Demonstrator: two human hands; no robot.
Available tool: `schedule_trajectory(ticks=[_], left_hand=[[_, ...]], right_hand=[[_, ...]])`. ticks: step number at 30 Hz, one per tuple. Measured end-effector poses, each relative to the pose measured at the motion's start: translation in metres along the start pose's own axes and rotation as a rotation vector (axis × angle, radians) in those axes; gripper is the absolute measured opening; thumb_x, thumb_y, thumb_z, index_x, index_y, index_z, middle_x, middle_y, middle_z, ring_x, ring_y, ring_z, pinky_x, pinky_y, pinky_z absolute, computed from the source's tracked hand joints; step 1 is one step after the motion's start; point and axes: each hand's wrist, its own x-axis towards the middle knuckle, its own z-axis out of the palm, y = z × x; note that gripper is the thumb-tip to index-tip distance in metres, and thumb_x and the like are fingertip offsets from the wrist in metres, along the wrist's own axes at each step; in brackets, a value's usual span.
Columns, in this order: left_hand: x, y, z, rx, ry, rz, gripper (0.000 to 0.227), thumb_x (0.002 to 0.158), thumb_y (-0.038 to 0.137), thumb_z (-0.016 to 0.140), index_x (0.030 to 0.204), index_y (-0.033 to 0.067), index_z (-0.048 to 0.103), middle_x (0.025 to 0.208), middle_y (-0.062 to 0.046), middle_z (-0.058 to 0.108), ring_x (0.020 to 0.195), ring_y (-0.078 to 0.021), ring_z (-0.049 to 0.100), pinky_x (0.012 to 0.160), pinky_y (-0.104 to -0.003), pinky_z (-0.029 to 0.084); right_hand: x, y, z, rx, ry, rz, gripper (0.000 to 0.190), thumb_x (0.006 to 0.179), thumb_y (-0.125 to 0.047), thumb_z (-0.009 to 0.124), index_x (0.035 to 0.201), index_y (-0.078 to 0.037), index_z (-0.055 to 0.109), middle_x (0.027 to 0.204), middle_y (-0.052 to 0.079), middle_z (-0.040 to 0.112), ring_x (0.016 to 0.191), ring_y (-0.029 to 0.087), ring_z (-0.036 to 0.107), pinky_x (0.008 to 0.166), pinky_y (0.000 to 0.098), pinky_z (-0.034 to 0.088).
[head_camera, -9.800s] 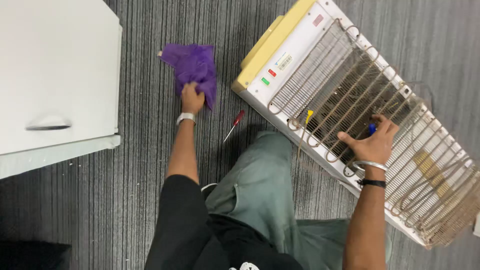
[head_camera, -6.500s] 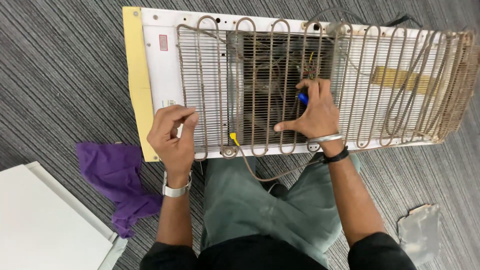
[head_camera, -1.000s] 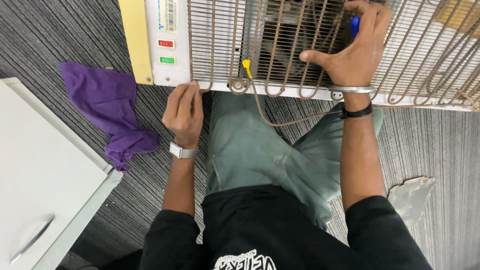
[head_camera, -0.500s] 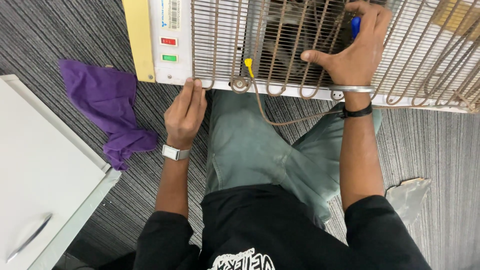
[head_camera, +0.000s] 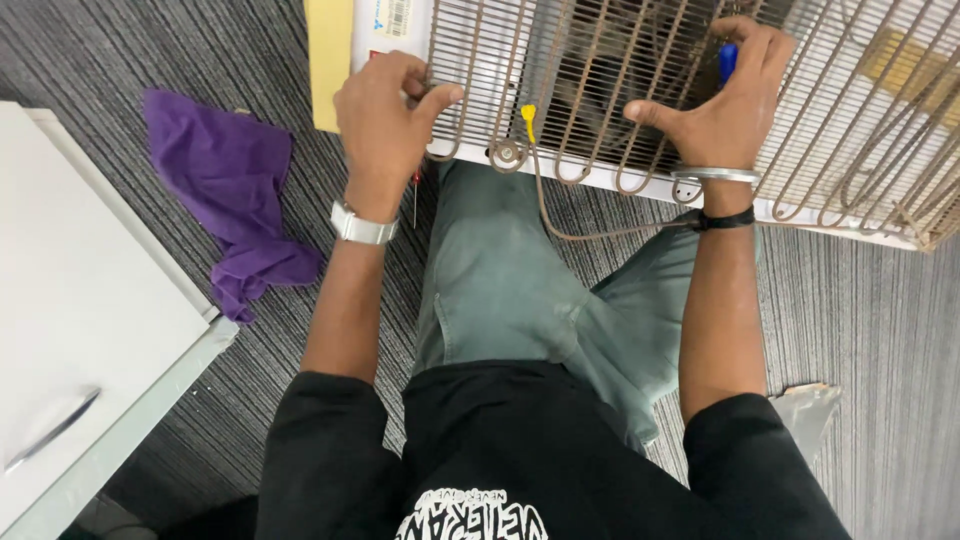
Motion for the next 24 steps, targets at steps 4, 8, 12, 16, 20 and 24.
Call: schedule_trajectory(ticks=[4,8,12,16,20,24], left_hand=[[0.01,0.01,-0.001,-0.027,-0.094,-0.127,0.032,0.077,0.025,0.096,0.078,0.0022,0.074,0.067,-0.01,0.072,0.059,-0.0229,0.067,0.056,-0.036,0.049],[0.01,0.009,0.005,-0.267,-0.005,-0.238,0.029,0.072,0.018,0.095,0.076,0.0004,0.072,0.066,-0.009,0.072,0.056,-0.0176,0.07,0.054,-0.031,0.053],[0.007,0.007,0.009,-0.233,0.075,-0.159,0.031,0.072,0.018,0.097,0.076,-0.0007,0.072,0.067,-0.011,0.073,0.057,-0.0186,0.07,0.053,-0.031,0.052],[0.01,0.009,0.004,-0.196,0.06,-0.147,0.035,0.073,0.02,0.097,0.076,-0.0015,0.07,0.067,-0.012,0.072,0.057,-0.0204,0.069,0.054,-0.032,0.051],[0.013,0.005,0.0,-0.224,0.011,-0.16,0.034,0.071,0.023,0.097,0.077,0.0002,0.072,0.068,-0.011,0.073,0.058,-0.0206,0.072,0.054,-0.032,0.053],[0.018,0.004,-0.006,-0.182,-0.083,-0.168,0.035,0.073,0.026,0.097,0.075,0.0005,0.072,0.066,-0.012,0.072,0.056,-0.0223,0.071,0.053,-0.034,0.052]], right_hand=[[0.001,-0.009,-0.005,-0.006,-0.004,0.034,0.096,0.061,-0.045,0.101,0.135,-0.007,0.054,0.128,0.011,0.045,0.12,0.03,0.055,0.106,0.0435,0.053],[0.004,-0.018,-0.015,-0.007,0.034,-0.041,0.058,0.091,-0.035,0.09,0.129,-0.007,0.056,0.118,0.014,0.051,0.112,0.03,0.055,0.097,0.0451,0.052],[0.005,-0.069,-0.031,0.75,0.204,0.454,0.03,0.108,-0.035,0.055,0.104,-0.005,0.056,0.098,0.013,0.064,0.071,0.018,0.049,0.054,0.0298,0.038],[-0.008,-0.115,-0.021,0.953,0.121,0.218,0.044,0.112,-0.047,0.049,0.109,-0.004,0.052,0.105,0.01,0.059,0.072,0.015,0.056,0.057,0.027,0.048],[-0.013,-0.165,0.01,1.178,-0.03,0.078,0.042,0.113,-0.042,0.057,0.114,0.0,0.05,0.112,0.009,0.053,0.079,0.015,0.064,0.065,0.0272,0.06],[-0.018,-0.196,0.026,0.999,-0.025,0.028,0.019,0.11,-0.016,0.067,0.112,0.001,0.06,0.116,0.011,0.058,0.093,0.018,0.071,0.082,0.0296,0.064]])
